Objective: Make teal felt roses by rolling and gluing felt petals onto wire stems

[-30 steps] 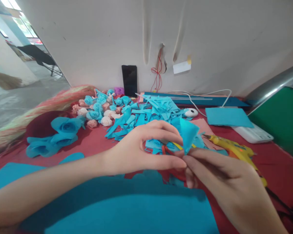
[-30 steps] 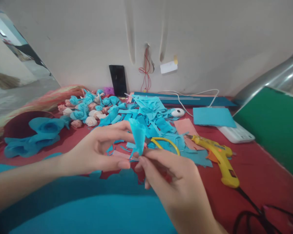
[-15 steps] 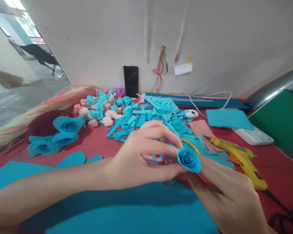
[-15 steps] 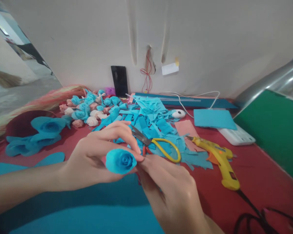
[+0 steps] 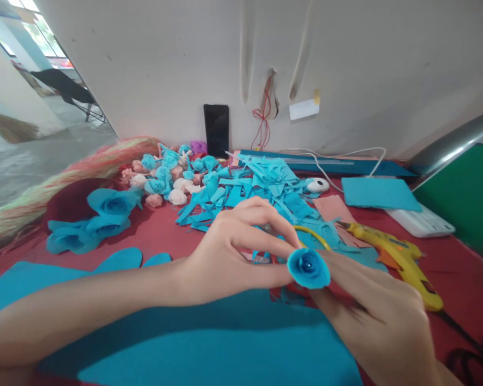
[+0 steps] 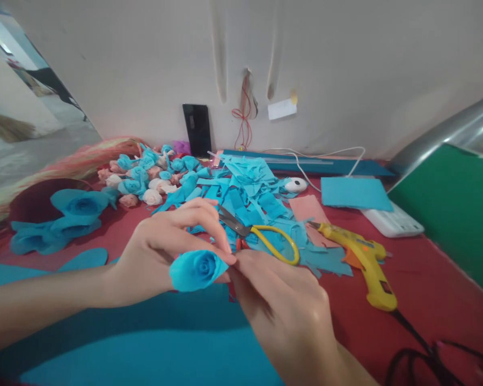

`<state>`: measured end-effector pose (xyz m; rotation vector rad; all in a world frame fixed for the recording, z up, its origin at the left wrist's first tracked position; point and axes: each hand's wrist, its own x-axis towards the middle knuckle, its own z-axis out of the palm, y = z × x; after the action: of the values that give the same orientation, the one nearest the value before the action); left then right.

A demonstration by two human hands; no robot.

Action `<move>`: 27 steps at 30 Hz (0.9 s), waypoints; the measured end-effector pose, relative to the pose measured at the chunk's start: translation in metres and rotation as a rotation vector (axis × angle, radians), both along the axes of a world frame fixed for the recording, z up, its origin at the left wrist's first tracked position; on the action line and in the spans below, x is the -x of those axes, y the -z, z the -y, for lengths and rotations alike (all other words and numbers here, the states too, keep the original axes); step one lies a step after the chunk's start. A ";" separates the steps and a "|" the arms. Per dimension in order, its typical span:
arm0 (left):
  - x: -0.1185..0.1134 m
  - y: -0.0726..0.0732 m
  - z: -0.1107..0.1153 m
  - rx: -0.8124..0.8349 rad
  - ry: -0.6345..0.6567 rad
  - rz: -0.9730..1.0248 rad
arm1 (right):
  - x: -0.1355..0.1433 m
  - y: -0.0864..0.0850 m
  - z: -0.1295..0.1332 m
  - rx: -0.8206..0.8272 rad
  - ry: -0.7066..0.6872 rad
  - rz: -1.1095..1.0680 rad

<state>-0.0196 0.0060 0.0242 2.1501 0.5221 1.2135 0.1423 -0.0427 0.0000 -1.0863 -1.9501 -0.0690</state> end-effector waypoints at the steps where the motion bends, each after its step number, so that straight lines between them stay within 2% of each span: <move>1: 0.000 0.001 0.000 0.065 0.016 0.017 | -0.001 0.001 0.001 0.001 0.007 0.007; 4: 0.000 0.002 -0.001 0.256 0.062 0.020 | -0.003 0.001 0.003 0.000 0.026 -0.005; 6: 0.002 -0.001 -0.005 0.322 0.074 -0.057 | -0.006 -0.001 0.003 0.008 0.054 -0.032; 9: 0.007 -0.009 -0.016 0.294 0.075 -0.319 | -0.011 -0.005 0.000 0.042 0.107 -0.077; 11: 0.011 -0.012 -0.025 0.260 0.167 -0.576 | -0.013 -0.009 -0.002 0.082 0.130 -0.114; 13: 0.015 -0.011 -0.032 0.205 0.204 -0.770 | -0.014 -0.013 -0.005 0.164 0.111 -0.194; 17: 0.020 0.007 -0.032 0.188 0.215 -0.860 | -0.013 -0.018 -0.013 0.461 -0.027 -0.433; 19: 0.022 0.019 -0.028 0.188 0.166 -0.875 | -0.013 -0.016 -0.017 0.578 -0.079 -0.482; 23: 0.025 0.036 -0.019 0.192 0.113 -0.883 | -0.016 -0.008 -0.019 0.654 -0.125 -0.494; 27: 0.027 0.038 -0.016 0.258 0.111 -0.821 | -0.017 -0.004 -0.018 0.693 -0.144 -0.514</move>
<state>-0.0468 0.0221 -0.0133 2.3382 0.8219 0.1360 0.1597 -0.0246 0.0042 -1.2260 -1.5870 0.9347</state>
